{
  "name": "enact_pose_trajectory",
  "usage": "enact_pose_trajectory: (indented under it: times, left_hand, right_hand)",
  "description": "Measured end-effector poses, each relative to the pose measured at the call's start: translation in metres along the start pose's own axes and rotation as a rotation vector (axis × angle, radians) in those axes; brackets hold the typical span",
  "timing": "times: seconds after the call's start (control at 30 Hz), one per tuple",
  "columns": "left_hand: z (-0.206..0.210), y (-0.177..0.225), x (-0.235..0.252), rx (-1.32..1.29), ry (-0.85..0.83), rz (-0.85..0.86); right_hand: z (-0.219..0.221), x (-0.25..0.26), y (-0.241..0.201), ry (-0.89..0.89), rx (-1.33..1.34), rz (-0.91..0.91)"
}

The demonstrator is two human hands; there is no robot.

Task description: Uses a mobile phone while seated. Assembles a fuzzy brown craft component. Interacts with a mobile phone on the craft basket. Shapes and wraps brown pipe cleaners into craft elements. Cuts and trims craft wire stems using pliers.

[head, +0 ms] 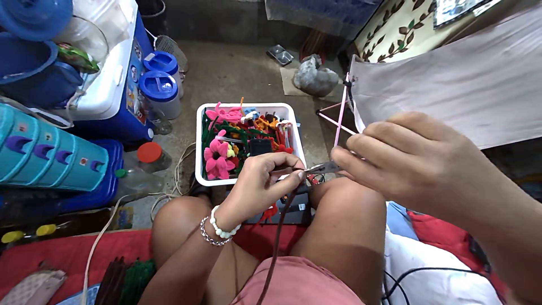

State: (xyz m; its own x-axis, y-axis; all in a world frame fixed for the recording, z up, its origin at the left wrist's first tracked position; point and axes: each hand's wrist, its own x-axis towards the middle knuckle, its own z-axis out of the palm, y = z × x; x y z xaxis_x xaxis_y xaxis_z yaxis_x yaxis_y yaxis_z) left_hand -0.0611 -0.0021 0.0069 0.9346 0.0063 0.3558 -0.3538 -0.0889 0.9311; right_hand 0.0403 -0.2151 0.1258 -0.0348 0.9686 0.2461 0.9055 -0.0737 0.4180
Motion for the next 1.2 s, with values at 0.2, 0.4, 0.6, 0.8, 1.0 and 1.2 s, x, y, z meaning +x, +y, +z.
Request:
enact_pose_trajectory:
  times: [0.2, 0.4, 0.6, 0.8, 1.0, 1.2]
  left_hand:
    - [-0.007, 0.007, 0.003, -0.293, -0.079, -0.213]
    - [-0.013, 0.007, 0.003, -0.379, -0.155, -0.25]
    - [-0.011, 0.007, 0.003, -0.443, -0.205, -0.28]
    - [-0.01, 0.007, 0.003, -0.472, -0.204, -0.283]
    - [-0.01, 0.007, 0.003, -0.503, -0.158, -0.325]
    - [-0.011, 0.006, 0.003, -0.521, -0.154, -0.323]
  right_hand:
    - [-0.009, -0.006, 0.007, 0.021, -0.043, -0.066]
    - [-0.008, -0.008, 0.013, 0.027, -0.102, -0.089]
    - [-0.004, -0.006, 0.01, 0.054, -0.069, -0.126]
    - [-0.005, -0.004, 0.008, 0.058, -0.077, -0.131]
    - [-0.007, -0.004, 0.003, 0.091, -0.141, -0.101]
    - [-0.009, -0.002, 0.0, 0.08, -0.147, -0.084]
